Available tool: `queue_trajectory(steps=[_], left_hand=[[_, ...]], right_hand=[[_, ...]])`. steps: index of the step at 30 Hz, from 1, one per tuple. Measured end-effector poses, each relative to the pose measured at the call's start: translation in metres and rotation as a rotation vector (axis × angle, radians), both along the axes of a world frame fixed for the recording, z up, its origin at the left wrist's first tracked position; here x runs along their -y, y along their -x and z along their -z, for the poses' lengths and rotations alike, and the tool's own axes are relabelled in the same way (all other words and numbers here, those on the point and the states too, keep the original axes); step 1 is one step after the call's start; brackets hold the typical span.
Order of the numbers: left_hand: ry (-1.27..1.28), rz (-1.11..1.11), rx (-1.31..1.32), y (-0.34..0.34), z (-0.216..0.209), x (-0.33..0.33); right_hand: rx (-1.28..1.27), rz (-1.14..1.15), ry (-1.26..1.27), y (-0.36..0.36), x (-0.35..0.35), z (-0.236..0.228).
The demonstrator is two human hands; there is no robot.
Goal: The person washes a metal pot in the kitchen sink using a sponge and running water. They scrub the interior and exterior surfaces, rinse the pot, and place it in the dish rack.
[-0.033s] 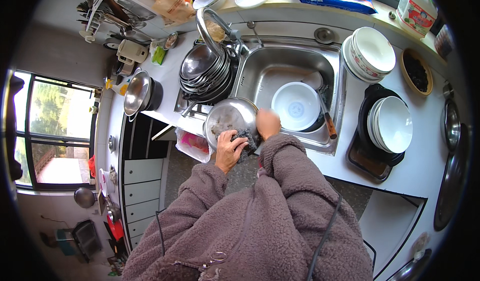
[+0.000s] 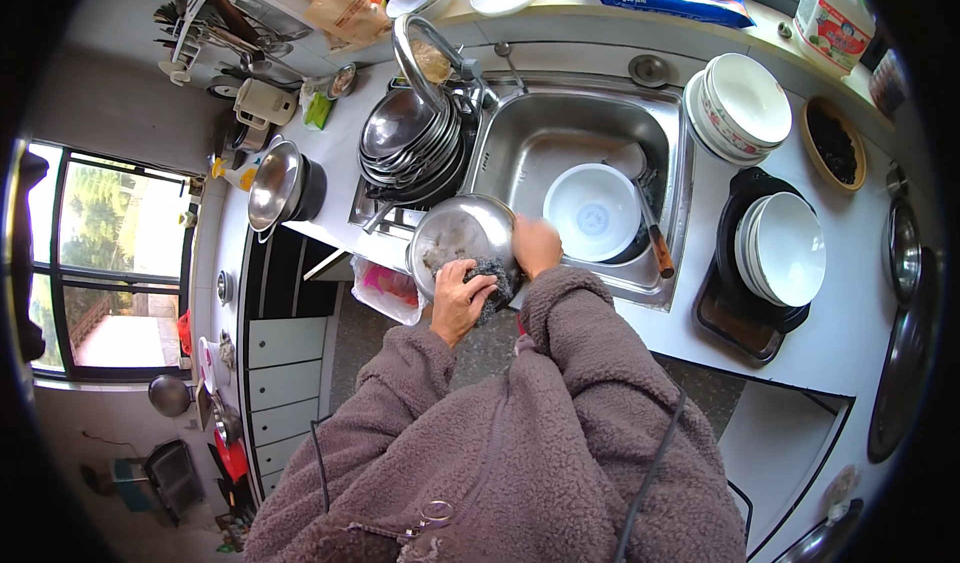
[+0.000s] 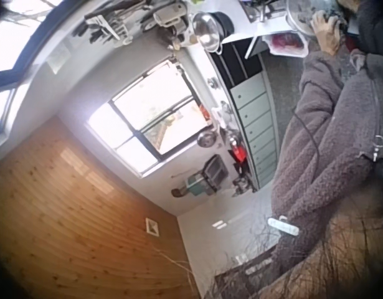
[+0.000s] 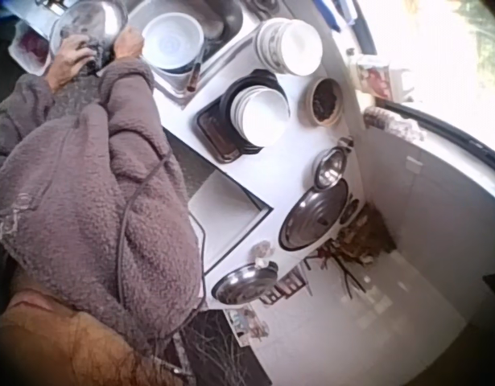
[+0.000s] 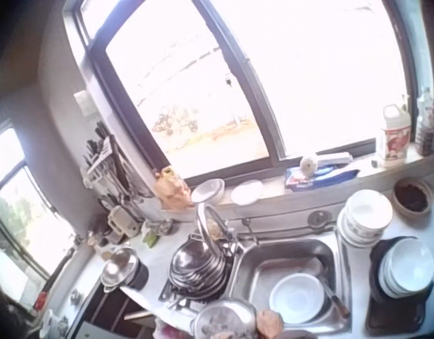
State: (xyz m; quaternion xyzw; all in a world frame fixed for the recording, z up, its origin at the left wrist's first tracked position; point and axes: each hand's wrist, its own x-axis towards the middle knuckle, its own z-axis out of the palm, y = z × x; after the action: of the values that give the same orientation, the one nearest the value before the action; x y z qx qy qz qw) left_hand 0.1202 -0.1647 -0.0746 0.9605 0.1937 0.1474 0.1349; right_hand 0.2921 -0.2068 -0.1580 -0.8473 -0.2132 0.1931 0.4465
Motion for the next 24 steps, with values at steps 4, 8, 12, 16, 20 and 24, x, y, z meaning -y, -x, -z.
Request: queue_trajectory(steps=[4,8,12,16,20,24], left_hand=[[-0.143,0.119,0.072,-0.029,0.000,-0.002],[-0.159,-0.102,0.000,-0.078,0.008,-0.014],[-0.201,-0.153,0.085,-0.075,0.019,-0.030],[-0.154,0.024,-0.003,-0.018,0.023,0.007],[-0.191,0.149,0.016,-0.002,0.010,0.018],[-0.182,-0.013,0.017,-0.051,0.002,-0.001]], right_hand=[[-0.217,-0.134,0.010,-0.012,0.000,0.011],[-0.236,-0.174,-0.030,-0.018,0.001,0.022],[-0.224,-0.151,-0.032,-0.015,0.003,0.022],[-0.214,-0.147,-0.013,-0.011,0.003,0.016],[-0.240,-0.057,-0.030,-0.010,0.000,0.017],[-0.244,0.065,-0.100,-0.011,0.000,0.025]])
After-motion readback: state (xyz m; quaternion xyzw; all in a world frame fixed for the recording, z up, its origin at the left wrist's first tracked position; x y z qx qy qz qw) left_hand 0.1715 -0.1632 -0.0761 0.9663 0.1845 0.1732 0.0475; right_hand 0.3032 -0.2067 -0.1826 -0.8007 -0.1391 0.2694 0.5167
